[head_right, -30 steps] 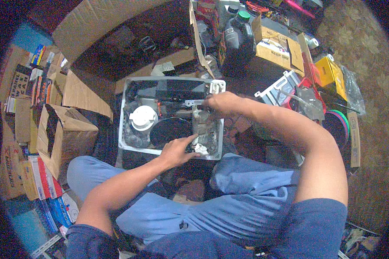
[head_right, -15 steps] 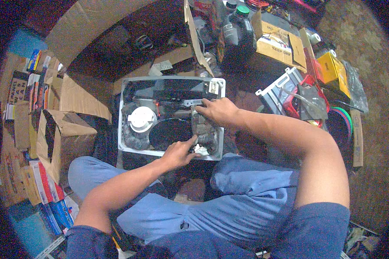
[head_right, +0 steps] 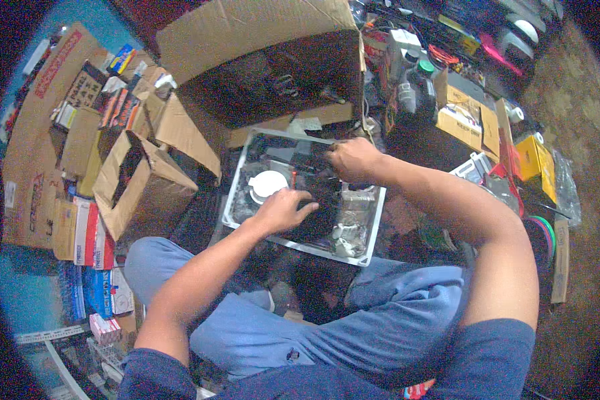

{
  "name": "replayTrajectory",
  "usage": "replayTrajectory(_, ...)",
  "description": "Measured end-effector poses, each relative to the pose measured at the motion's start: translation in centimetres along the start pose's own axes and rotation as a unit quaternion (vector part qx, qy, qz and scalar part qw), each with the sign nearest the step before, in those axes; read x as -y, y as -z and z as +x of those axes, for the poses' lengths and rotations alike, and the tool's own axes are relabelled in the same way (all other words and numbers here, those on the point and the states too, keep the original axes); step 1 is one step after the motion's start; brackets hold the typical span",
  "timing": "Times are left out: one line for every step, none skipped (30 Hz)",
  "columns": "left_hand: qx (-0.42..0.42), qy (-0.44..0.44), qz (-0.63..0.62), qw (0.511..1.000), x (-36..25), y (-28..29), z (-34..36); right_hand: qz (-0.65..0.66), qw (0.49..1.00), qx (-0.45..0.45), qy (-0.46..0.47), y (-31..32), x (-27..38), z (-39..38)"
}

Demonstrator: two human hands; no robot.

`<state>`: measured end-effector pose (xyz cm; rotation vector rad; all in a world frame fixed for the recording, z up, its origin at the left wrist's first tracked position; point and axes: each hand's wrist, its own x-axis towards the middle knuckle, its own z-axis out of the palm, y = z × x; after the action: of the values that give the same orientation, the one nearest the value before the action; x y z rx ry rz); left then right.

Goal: The person picks up various electronic components by hand from a cardboard box and places them into an open plastic electronic housing on the floor.

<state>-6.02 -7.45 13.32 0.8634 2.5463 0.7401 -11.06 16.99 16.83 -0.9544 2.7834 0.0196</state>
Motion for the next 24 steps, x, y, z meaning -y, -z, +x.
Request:
replayTrajectory(-0.02,0.005,-0.013,1.0,0.0,0.8,-0.2,-0.013,1.0,-0.018,0.007,0.4,-0.3,0.2)
replayTrajectory(-0.036,0.005,-0.002,0.999,0.0,1.6,-0.4,-0.025,0.999,-0.036,0.015,0.7,-0.4,0.5)
replayTrajectory(-0.053,0.008,0.007,0.999,-0.1,2.2,-0.6,-0.032,0.999,-0.036,0.012,1.4,-0.1,0.7)
replayTrajectory(-0.07,0.011,0.016,0.997,-0.1,2.7,-1.0,-0.04,0.997,-0.058,0.024,1.5,0.0,1.1)
replayTrajectory(-0.087,0.011,0.028,0.996,-0.2,3.2,-1.6,-0.048,0.995,-0.08,0.036,1.3,0.2,1.4)
replayTrajectory(-0.11,0.019,0.05,0.993,-0.6,4.0,-2.3,-0.057,0.992,-0.1,0.048,1.4,0.2,1.7)
replayTrajectory(-0.135,0.02,0.07,0.988,-1.4,5.1,-2.9,-0.085,0.992,-0.082,0.033,2.5,1.1,1.4)
replayTrajectory(-0.159,0.021,0.089,0.983,-2.0,6.1,-3.4,-0.111,0.987,-0.103,0.051,1.7,0.4,1.5)
replayTrajectory(-0.24,-0.013,0.104,0.965,-1.7,7.0,-4.6,-0.106,0.986,-0.118,0.048,2.3,1.3,1.6)
replayTrajectory(-0.259,0.018,0.087,0.962,-2.7,9.0,-5.7,-0.099,0.985,-0.133,0.04,3.1,2.9,0.9)
replayTrajectory(-0.292,0.036,0.071,0.953,-3.7,10.9,-6.8,-0.082,0.992,-0.09,0.012,4.2,4.2,0.2)
replayTrajectory(-0.326,0.049,0.059,0.942,-4.7,13.2,-8.1,-0.095,0.991,-0.095,0.022,5.0,4.7,-0.4)
replayTrajectory(-0.368,0.039,0.054,0.927,-4.6,14.9,-9.4,-0.098,0.989,-0.106,0.028,6.1,5.7,-1.0)
replayTrajectory(-0.408,0.029,0.049,0.911,-4.5,16.5,-10.8,-0.1,0.987,-0.117,0.033,7.2,6.6,-1.6)
replayTrajectory(-0.421,0.044,0.032,0.906,-5.0,18.2,-12.6,-0.113,0.984,-0.135,0.027,8.1,6.9,-2.5)
replayTrajectory(-0.458,0.045,0.022,0.888,-5.7,18.9,-14.6,-0.125,0.98,-0.151,0.024,8.8,7.1,-3.3)
replayTrajectory(-0.484,0.045,-0.016,0.874,-4.8,18.9,-16.1,-0.137,0.976,-0.167,0.02,9.5,7.2,-4.0)
replayTrajectory(-0.509,0.049,-0.055,0.857,-4.5,18.5,-17.5,-0.151,0.973,-0.172,0.014,9.8,7.3,-4.6)
replayTrajectory(-0.508,0.058,-0.08,0.856,-4.4,18.0,-18.7,-0.165,0.97,-0.177,0.008,10.2,7.3,-4.9)
replayTrajectory(-0.507,0.066,-0.106,0.853,-4.4,17.5,-19.8,-0.18,0.967,-0.183,0.001,10.5,7.1,-5.2)
replayTrajectory(-0.504,0.076,-0.13,0.851,-4.8,17.4,-20.6,-0.195,0.962,-0.19,-0.002,10.9,7.3,-5.4)
replayTrajectory(-0.499,0.058,-0.111,0.858,-5.2,17.6,-21.1,-0.193,0.965,-0.178,-0.008,11.1,7.6,-5.4)
replayTrajectory(-0.493,0.04,-0.092,0.864,-5.7,17.9,-21.6,-0.19,0.967,-0.167,-0.014,11.5,7.7,-5.5)
replayTrajectory(-0.486,0.02,-0.074,0.87,-6.4,18.3,-21.7,-0.188,0.97,-0.154,-0.023,12.0,7.9,-5.7)
